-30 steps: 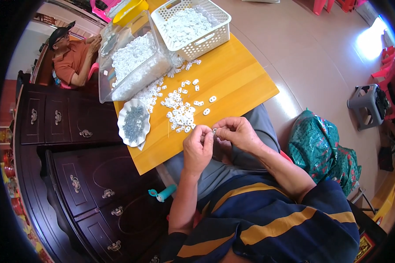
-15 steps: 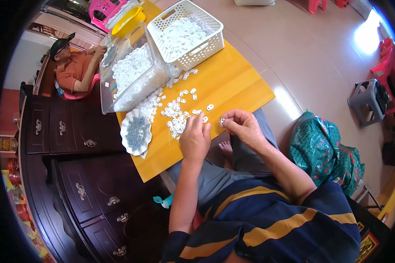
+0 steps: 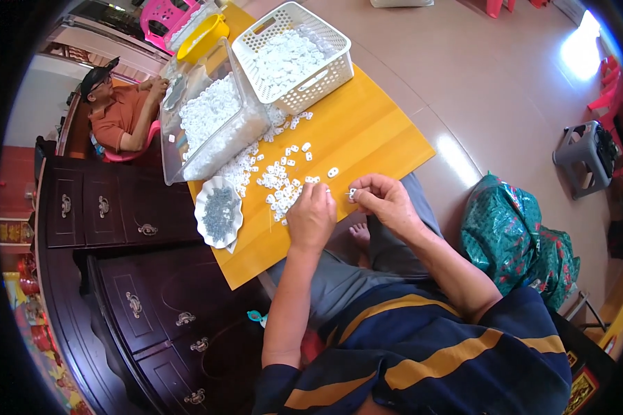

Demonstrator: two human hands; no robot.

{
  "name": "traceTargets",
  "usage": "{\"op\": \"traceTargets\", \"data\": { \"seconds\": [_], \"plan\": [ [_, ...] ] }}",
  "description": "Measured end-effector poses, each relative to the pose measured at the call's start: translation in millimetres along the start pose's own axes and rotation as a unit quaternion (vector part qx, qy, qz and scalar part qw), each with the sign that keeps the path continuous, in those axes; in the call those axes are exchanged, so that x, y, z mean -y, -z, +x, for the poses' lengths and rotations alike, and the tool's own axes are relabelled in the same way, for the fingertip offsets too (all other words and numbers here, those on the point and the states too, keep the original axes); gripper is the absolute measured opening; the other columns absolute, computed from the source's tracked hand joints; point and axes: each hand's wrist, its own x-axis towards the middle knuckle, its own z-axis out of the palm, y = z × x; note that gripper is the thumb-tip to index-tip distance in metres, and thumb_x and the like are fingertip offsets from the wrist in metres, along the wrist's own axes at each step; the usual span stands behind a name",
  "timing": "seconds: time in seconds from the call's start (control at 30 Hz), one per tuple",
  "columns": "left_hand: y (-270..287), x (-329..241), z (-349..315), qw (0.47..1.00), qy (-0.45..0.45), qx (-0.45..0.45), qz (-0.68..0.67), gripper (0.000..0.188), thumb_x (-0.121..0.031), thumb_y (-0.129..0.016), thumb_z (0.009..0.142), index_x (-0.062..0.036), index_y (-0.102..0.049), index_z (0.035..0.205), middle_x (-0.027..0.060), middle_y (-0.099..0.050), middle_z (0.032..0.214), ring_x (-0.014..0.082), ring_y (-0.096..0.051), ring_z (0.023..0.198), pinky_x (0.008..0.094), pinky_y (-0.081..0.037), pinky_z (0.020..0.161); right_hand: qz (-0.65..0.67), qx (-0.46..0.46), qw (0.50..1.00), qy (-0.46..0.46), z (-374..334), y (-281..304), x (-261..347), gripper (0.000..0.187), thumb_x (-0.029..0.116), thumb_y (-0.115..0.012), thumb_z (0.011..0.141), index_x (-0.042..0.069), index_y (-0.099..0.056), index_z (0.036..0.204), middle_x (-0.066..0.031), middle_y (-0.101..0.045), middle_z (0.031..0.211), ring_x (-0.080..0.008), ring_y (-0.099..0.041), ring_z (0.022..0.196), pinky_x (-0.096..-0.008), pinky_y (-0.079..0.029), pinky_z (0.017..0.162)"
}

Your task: Manually assemble small white plastic components at a work table.

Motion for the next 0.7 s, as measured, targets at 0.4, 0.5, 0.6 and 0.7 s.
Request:
{"op": "traceTargets", "data": {
  "seconds": [0.4,0.5,0.6,0.7],
  "plan": [
    [9,-20,-19,0.762,0.285,0.007,-0.582,0.015,-0.007,-0.056,0.104,-0.0005,-0.063,0.116,-0.0030,-0.057,0.080,0.0018,-0.046,0.059,0.0187,-0.039,0.052,0.016,0.007,1.000,-0.012,-2,-2,1,0.017,0.012,-0.066,0.101,0.002,-0.069,0.114,-0.0025,-0.073,0.095,-0.0058,-0.063,0.077,-0.0200,-0.052,0.071],
    [6,-27,-22,0.744,0.293,-0.012,-0.600,0.014,-0.008,-0.055,0.105,-0.0010,-0.061,0.116,-0.0028,-0.058,0.081,0.0013,-0.045,0.058,0.0183,-0.038,0.051,0.052,0.017,0.998,-0.035,-2,-3,1,0.015,0.012,-0.067,0.101,0.003,-0.068,0.113,-0.0027,-0.073,0.095,-0.0063,-0.064,0.077,-0.0202,-0.053,0.071],
    [6,-43,-23,0.748,0.279,-0.030,-0.602,0.011,-0.007,-0.058,0.103,-0.0031,-0.059,0.114,-0.0021,-0.057,0.080,0.0027,-0.045,0.059,0.0185,-0.038,0.053,0.145,0.000,0.985,-0.097,-2,-2,0,0.013,0.012,-0.066,0.101,0.005,-0.068,0.111,-0.0026,-0.073,0.093,-0.0075,-0.065,0.077,-0.0208,-0.054,0.070],
    [-4,-51,-26,0.769,0.251,-0.055,-0.585,0.008,-0.006,-0.058,0.103,-0.0036,-0.058,0.111,-0.0027,-0.056,0.080,0.0025,-0.047,0.060,0.0183,-0.039,0.054,0.214,-0.003,0.971,-0.109,-1,-2,-3,0.012,0.012,-0.066,0.101,0.005,-0.067,0.110,-0.0032,-0.072,0.093,-0.0089,-0.066,0.077,-0.0220,-0.056,0.070]
  ]
}}
